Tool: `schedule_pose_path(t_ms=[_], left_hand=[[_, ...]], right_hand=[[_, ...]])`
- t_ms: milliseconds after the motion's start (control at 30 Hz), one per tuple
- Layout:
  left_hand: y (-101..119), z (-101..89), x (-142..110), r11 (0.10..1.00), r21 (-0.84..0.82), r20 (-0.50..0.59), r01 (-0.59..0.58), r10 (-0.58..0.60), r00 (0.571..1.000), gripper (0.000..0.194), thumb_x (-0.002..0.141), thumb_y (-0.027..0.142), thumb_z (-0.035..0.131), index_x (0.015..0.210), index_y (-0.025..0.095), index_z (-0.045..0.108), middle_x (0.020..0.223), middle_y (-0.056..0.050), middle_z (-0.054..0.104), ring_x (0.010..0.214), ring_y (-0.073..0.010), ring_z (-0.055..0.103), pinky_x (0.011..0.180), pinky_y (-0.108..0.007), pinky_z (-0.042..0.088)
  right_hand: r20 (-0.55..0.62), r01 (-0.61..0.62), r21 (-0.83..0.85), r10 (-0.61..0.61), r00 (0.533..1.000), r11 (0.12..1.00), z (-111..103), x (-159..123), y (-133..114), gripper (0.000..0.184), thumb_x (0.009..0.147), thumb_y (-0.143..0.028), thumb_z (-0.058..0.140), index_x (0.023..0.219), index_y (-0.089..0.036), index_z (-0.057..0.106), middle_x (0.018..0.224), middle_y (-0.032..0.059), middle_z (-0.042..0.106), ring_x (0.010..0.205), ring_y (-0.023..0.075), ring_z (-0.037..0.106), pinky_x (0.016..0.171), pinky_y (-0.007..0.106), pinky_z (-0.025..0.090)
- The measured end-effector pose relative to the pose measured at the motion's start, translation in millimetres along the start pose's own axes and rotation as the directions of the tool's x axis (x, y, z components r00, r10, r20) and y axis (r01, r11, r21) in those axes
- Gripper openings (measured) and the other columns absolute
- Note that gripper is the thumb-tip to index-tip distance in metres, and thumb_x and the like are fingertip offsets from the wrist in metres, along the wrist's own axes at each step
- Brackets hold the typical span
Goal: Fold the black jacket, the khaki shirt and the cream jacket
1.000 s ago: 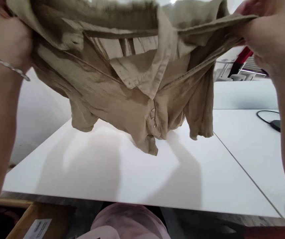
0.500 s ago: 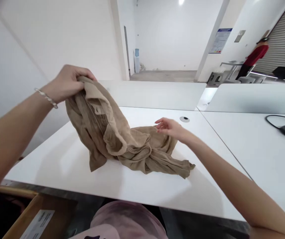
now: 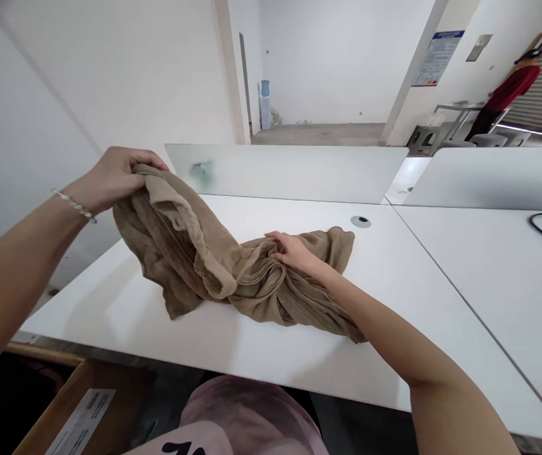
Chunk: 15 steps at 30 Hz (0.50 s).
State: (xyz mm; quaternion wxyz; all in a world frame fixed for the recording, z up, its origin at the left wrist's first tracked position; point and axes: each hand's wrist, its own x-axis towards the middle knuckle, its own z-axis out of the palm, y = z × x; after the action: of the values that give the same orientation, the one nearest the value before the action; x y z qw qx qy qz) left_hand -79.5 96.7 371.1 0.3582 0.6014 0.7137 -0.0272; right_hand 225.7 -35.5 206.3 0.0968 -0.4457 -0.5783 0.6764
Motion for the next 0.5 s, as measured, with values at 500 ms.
schedule_pose_path(t_ms=[500], left_hand=[[-37, -38.4, -28, 0.999, 0.032, 0.313, -0.027, 0.015, 0.950, 0.056, 0.054, 0.053, 0.074, 0.097, 0.018, 0.068, 0.086, 0.004, 0.066, 0.077, -0.0109, 0.061, 0.062, -0.016, 0.048]], right_hand=[[-0.626, 0.187, 0.023, -0.132, 0.769, 0.982, -244, -4, -63, 0.009, 0.087, -0.015, 0.072, 0.094, -0.008, 0.071, 0.080, 0.0027, 0.065, 0.072, 0.0080, 0.058, 0.074, 0.026, 0.047]])
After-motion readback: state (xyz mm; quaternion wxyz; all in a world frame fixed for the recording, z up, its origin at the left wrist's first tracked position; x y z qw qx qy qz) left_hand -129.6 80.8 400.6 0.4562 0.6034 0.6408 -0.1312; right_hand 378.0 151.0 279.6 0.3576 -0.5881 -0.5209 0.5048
